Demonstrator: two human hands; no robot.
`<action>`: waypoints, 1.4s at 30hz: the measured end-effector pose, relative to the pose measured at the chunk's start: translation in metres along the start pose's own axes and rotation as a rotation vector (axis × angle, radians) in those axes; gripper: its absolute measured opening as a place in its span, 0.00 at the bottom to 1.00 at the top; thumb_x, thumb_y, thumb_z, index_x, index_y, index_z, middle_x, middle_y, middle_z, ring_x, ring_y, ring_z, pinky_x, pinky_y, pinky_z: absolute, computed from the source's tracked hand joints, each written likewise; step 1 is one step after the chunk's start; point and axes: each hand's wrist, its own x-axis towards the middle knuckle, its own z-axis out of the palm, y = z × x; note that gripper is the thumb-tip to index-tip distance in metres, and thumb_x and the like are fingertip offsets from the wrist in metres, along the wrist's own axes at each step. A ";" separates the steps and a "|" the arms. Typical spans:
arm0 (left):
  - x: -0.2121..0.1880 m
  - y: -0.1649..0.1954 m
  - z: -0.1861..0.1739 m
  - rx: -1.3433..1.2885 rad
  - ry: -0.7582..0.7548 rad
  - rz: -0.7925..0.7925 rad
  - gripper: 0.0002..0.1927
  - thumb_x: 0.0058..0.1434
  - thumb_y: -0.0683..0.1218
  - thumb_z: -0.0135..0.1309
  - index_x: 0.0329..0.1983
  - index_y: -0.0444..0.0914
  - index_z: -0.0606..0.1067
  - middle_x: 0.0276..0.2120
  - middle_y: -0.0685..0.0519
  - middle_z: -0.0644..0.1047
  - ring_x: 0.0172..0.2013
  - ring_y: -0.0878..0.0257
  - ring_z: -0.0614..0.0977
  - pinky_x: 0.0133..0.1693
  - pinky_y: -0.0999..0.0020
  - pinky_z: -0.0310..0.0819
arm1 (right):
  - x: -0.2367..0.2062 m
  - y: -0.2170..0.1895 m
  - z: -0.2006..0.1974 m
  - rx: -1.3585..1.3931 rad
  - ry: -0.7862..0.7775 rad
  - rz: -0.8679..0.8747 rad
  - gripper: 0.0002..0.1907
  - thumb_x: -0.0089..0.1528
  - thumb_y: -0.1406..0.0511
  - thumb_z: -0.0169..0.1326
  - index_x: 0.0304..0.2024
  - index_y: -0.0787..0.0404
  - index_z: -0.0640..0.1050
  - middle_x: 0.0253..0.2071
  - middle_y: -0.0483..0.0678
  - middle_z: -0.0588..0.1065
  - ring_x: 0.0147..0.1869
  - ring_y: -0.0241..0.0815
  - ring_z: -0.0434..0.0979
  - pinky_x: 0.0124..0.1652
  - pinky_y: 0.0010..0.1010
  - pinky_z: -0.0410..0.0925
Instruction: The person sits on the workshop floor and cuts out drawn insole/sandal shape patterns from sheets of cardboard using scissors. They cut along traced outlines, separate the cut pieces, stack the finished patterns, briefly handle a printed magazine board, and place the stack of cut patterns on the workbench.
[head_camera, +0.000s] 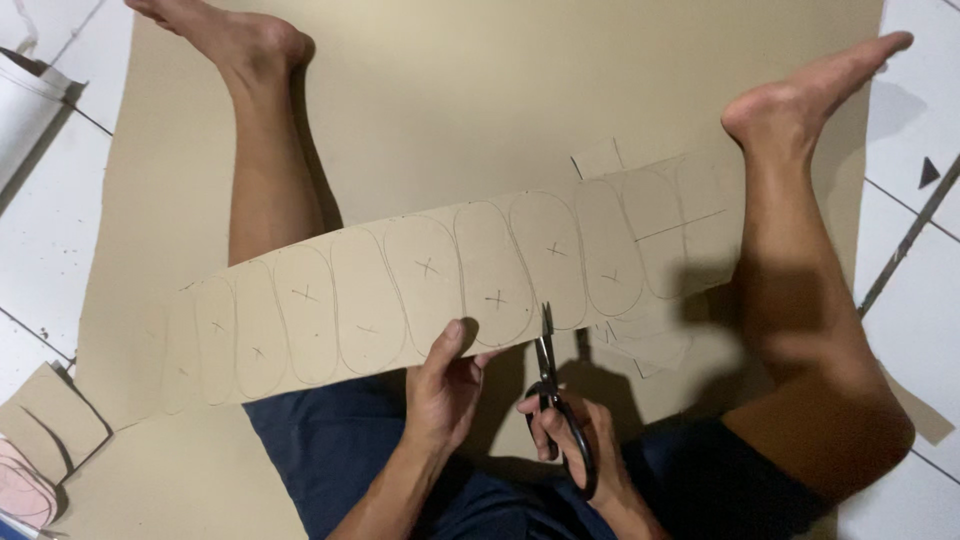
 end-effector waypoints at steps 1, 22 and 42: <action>0.001 0.000 0.000 0.027 0.020 -0.010 0.17 0.66 0.45 0.58 0.53 0.29 0.73 0.46 0.46 0.79 0.51 0.52 0.82 0.55 0.48 0.78 | 0.000 -0.001 0.000 -0.044 0.000 -0.002 0.31 0.65 0.45 0.49 0.44 0.68 0.81 0.20 0.46 0.71 0.23 0.37 0.70 0.26 0.30 0.64; -0.024 0.033 0.031 0.199 0.115 -0.002 0.18 0.65 0.42 0.54 0.56 0.29 0.72 0.43 0.45 0.79 0.43 0.56 0.83 0.44 0.62 0.83 | 0.015 -0.046 0.051 -0.139 0.103 -0.308 0.36 0.69 0.38 0.43 0.46 0.66 0.75 0.35 0.44 0.74 0.41 0.38 0.75 0.41 0.32 0.67; -0.026 0.058 0.037 0.308 0.049 0.001 0.26 0.65 0.40 0.52 0.65 0.28 0.65 0.50 0.40 0.78 0.46 0.51 0.84 0.40 0.59 0.86 | 0.019 -0.049 0.040 -0.120 0.120 -0.167 0.30 0.64 0.44 0.55 0.38 0.67 0.78 0.27 0.43 0.73 0.31 0.32 0.72 0.32 0.26 0.66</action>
